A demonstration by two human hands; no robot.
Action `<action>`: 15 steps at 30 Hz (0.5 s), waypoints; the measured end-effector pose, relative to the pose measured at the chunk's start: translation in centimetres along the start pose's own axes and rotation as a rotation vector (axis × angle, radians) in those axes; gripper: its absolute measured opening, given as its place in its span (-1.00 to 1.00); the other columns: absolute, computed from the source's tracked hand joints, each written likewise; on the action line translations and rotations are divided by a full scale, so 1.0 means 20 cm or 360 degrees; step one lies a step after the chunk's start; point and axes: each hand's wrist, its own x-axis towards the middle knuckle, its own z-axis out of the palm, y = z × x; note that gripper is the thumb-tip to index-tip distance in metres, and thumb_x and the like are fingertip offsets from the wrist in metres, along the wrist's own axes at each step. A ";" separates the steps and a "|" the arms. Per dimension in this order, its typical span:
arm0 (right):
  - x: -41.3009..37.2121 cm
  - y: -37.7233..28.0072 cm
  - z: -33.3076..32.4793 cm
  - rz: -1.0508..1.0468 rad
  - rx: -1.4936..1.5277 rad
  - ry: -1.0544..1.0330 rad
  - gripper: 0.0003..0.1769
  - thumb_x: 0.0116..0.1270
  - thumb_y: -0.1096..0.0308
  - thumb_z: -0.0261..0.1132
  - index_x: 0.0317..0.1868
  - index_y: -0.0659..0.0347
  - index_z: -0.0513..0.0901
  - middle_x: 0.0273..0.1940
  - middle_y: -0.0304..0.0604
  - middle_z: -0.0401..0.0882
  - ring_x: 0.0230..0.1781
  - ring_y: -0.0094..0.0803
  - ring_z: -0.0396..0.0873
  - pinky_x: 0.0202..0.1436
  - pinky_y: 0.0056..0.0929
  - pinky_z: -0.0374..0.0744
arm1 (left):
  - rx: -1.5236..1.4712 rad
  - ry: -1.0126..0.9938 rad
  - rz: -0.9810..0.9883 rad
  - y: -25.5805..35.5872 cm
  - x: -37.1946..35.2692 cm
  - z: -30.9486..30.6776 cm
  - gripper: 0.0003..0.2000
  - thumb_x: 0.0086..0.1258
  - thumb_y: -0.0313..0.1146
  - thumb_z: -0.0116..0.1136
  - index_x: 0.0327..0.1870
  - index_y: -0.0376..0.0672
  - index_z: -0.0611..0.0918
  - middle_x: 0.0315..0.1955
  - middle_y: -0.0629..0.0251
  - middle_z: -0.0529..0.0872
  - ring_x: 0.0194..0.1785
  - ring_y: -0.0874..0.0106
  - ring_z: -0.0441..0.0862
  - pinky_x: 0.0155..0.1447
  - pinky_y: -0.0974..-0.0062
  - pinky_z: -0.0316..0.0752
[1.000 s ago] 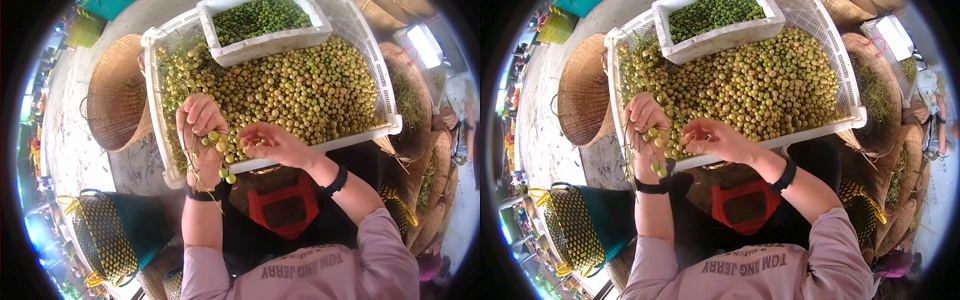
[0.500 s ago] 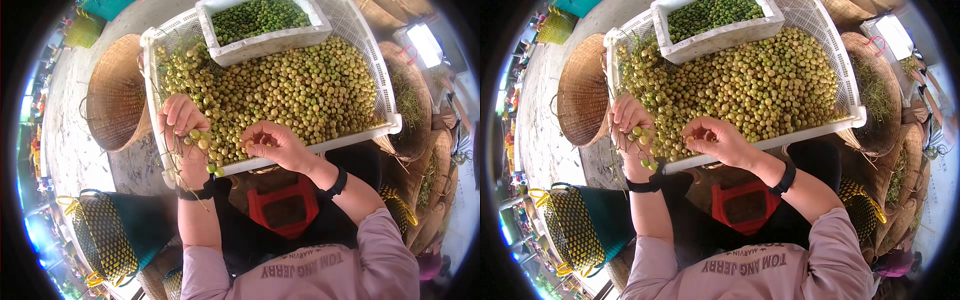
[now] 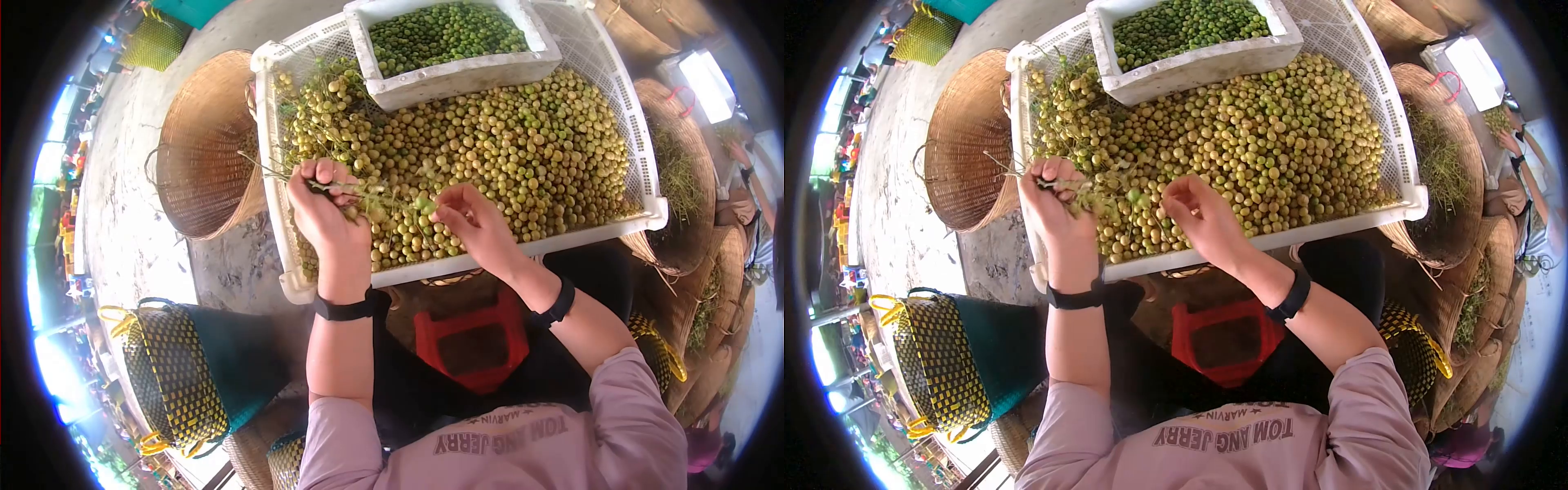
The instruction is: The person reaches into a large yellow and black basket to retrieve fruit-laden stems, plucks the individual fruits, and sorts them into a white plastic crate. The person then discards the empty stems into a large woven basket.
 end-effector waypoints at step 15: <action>-0.01 -0.09 0.05 0.0114 -0.0417 -0.0154 -0.77 0.40 0.20 0.25 -0.17 0.21 0.59 -0.38 -0.40 0.50 -0.44 -0.70 0.30 -0.43 -0.65 0.28 | 0.0039 0.0306 -0.0233 -0.14 -0.07 0.05 -0.86 0.52 -0.33 -0.19 -0.33 -0.04 0.36 -0.44 0.45 0.42 -0.44 0.63 0.27 -0.39 0.70 0.25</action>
